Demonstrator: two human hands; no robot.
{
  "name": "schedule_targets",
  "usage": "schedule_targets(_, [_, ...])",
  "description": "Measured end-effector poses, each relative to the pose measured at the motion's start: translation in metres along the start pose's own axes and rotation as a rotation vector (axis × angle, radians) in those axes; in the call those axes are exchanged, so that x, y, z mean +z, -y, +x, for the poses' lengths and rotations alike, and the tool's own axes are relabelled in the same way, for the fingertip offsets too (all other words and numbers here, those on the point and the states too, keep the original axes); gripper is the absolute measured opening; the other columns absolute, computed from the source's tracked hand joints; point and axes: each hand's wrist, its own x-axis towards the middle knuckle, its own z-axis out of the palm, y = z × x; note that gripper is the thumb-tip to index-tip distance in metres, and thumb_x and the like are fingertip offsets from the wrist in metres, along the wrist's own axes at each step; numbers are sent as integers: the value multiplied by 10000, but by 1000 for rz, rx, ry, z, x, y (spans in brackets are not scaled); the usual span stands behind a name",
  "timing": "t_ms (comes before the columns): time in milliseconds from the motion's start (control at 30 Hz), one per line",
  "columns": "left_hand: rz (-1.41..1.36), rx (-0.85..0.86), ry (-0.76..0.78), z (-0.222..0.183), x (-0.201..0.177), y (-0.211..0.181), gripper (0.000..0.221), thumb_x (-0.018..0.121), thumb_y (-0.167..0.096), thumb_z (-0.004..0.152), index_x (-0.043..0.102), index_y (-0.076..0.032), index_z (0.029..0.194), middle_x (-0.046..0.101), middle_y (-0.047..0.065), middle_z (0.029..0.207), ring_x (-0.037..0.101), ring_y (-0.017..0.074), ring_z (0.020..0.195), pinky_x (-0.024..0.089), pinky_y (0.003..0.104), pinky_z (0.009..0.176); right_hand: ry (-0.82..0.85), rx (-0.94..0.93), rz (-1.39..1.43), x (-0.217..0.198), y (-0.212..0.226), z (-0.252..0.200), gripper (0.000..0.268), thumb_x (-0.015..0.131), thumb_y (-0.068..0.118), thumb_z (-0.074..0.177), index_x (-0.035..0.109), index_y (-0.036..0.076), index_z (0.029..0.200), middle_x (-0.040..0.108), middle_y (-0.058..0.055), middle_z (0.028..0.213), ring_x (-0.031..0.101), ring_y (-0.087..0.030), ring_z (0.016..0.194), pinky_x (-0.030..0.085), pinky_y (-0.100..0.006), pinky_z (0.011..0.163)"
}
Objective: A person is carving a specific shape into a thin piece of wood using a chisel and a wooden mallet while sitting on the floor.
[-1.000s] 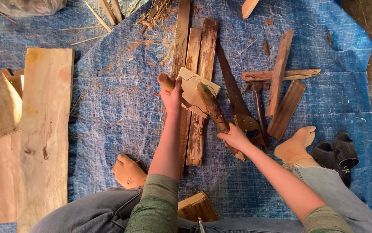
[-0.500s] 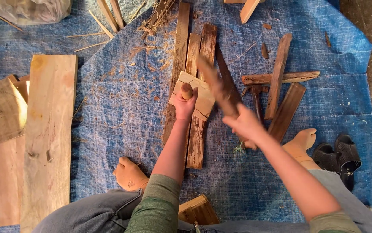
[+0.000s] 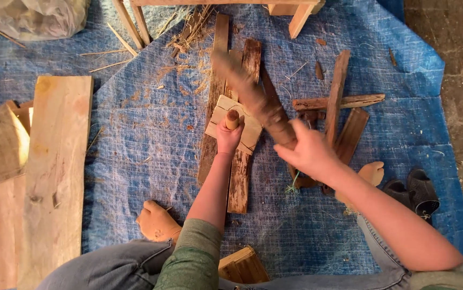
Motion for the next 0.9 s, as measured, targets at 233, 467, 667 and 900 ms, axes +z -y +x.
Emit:
schedule_targets(233, [69,-20,-8,7,-1,34,303,835,-93,793,581,-115,628,542,-18,551,450,54,545,405,259,525,-584,-587,205,19,-18,1,585,840,180,829,555,-39,1291,688,-262,1125,683,-428,1043,496,-551,978])
schedule_targets(467, [96,-81,-40,13,-9,8,267,810,-122,789,572,-95,671,584,54,570,530,134,538,465,335,564,-74,20,150,26,-4,4,638,728,371,869,506,25,1358,664,-371,1080,638,-574,1039,501,-649,896])
schedule_targets(667, [-171,-211,-274,36,-55,12,276,771,-216,890,561,-188,714,627,14,620,544,125,519,496,264,595,-166,35,649,68,-64,22,178,766,177,902,626,69,881,670,-143,554,695,-257,482,584,-376,533])
schedule_targets(900, [-830,-430,-750,44,-121,13,311,737,-295,883,497,-174,727,530,-52,636,556,111,531,481,256,516,-210,595,492,186,-130,7,626,816,368,817,627,-65,1227,656,-337,1224,602,-474,1221,457,-577,1027])
